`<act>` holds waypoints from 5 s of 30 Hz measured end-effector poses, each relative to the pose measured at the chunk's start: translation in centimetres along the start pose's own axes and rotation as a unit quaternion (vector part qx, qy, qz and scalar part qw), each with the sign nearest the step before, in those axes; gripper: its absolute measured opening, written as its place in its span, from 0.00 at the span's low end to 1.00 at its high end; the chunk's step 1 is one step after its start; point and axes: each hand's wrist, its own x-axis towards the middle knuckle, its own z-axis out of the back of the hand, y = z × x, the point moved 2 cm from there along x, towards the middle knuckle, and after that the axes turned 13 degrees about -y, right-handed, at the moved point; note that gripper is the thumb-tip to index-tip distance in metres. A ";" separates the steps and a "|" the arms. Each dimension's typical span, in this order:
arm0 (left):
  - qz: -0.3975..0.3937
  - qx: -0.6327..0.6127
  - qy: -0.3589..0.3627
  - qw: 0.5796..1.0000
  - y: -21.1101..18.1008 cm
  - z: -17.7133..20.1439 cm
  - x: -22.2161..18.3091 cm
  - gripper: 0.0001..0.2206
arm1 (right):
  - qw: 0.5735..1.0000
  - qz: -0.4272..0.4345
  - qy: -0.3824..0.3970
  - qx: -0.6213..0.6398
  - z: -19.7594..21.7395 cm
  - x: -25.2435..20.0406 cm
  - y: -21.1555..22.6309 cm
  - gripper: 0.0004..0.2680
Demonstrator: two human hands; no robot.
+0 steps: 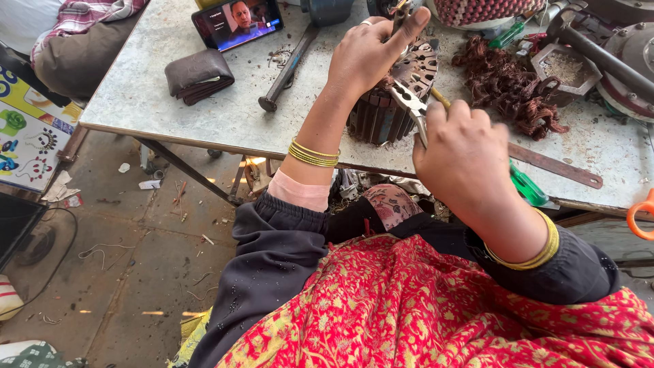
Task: The person uses a screwdriver and pliers to remove copper windings from a motor stator. They repeatedly pry and pull the wires from the stator slots, placing the removed copper on the workbench.
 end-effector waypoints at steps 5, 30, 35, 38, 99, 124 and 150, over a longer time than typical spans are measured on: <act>0.000 -0.018 -0.020 1.000 0.3 -0.3 0.2 0.45 | 0.990 0.006 0.014 0.140 -0.2 0.6 -1.2 0.14; -0.012 -0.045 -0.045 0.998 0.4 0.0 0.0 0.42 | 0.259 -0.206 0.137 0.934 -7.8 -1.6 -4.9 0.08; 0.002 -0.017 -0.034 0.999 0.4 -0.3 -0.1 0.40 | 0.246 -0.442 0.055 0.861 -11.4 -1.8 -8.8 0.16; 0.004 -0.015 -0.031 0.999 0.4 -0.2 -0.1 0.40 | 0.111 -0.370 0.068 0.920 -14.0 -1.7 -10.7 0.15; 0.004 0.256 0.060 0.965 -4.4 4.2 0.0 0.48 | 0.993 -0.020 -0.040 0.113 -0.3 -3.4 -2.2 0.22; -0.174 -0.054 0.195 0.964 -0.4 2.4 0.6 0.39 | 0.992 0.046 0.020 -0.112 -1.0 -0.2 1.3 0.21; -0.073 -0.028 0.140 0.987 0.0 0.3 0.5 0.49 | 0.998 -0.022 0.009 -0.057 0.2 0.0 0.7 0.15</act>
